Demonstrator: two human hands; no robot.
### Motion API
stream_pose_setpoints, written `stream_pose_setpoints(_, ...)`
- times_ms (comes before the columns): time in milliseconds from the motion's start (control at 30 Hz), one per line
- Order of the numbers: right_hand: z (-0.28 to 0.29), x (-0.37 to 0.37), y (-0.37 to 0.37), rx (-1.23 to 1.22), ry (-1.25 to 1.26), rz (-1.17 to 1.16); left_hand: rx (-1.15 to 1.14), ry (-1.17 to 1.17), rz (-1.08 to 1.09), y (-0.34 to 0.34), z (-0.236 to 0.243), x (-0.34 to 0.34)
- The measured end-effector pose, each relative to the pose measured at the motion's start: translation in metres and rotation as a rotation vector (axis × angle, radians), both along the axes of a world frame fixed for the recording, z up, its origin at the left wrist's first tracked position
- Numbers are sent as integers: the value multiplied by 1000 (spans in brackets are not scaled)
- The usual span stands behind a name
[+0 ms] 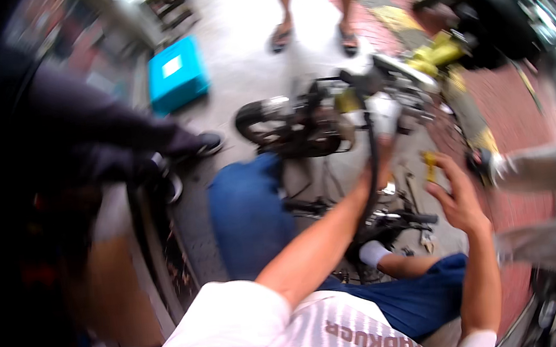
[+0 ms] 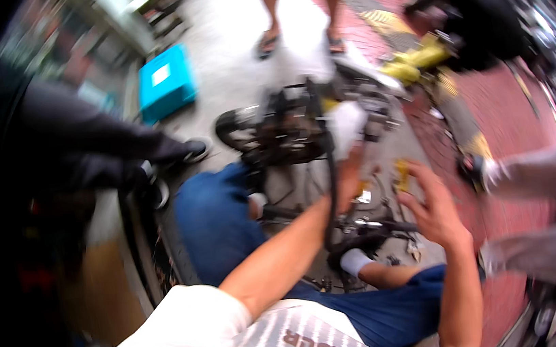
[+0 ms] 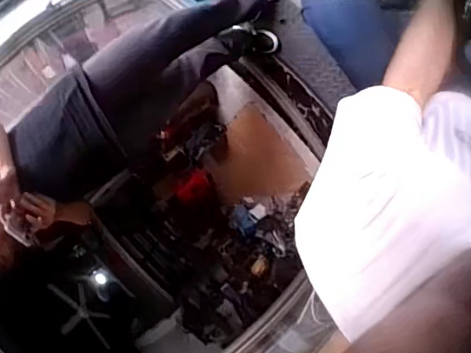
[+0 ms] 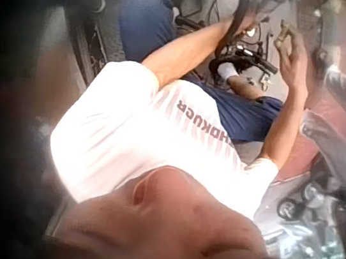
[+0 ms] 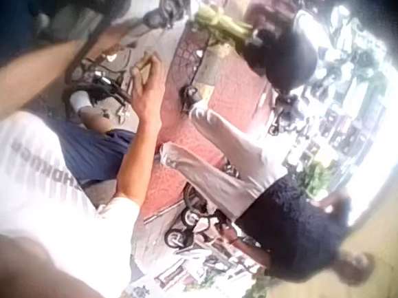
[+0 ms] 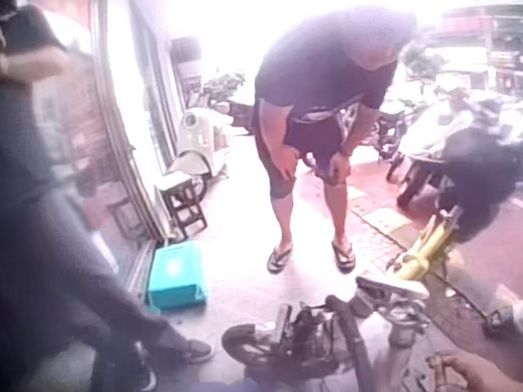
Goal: The person disassembles the front fork assembly of a small yellow scooter using pliers, a screwdriver, and an adjustable wrench while working outside a service bay.
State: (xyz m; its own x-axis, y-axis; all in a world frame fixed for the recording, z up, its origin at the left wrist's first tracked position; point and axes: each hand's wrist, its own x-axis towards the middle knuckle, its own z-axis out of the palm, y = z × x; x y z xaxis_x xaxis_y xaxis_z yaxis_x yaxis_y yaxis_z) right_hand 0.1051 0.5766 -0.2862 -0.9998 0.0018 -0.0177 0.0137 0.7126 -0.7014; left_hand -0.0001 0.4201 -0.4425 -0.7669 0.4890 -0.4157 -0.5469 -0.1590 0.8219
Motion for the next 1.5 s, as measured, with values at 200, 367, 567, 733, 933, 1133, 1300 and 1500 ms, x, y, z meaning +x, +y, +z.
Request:
stream_pose_setpoints(200,8,0,1,135,-73,186,-235,472,65,-1,-4,0)
stream_pose_setpoints(367,19,-8,10,74,-142,143,-354,399,31,-6,4,-11)
stream_pose_setpoints(567,45,-54,5,184,-261,231,-145,250,433,-103,81,-10)
stream_pose_setpoints(733,26,-47,34,180,-234,207,-57,983,440,-112,191,-12)
stream_pose_setpoints(933,-4,-56,68,122,-386,259,-931,1602,-85,-42,233,-54)
stream_pose_setpoints(1133,-28,-72,87,14,-246,426,-1097,1533,-153,-24,224,-52)
stream_pose_setpoints(1300,-55,-101,121,-76,-267,565,-1219,1442,-114,-14,210,-51)
stream_pose_setpoints(1500,-241,-137,242,117,-308,96,-1246,1448,-261,2,219,-54)
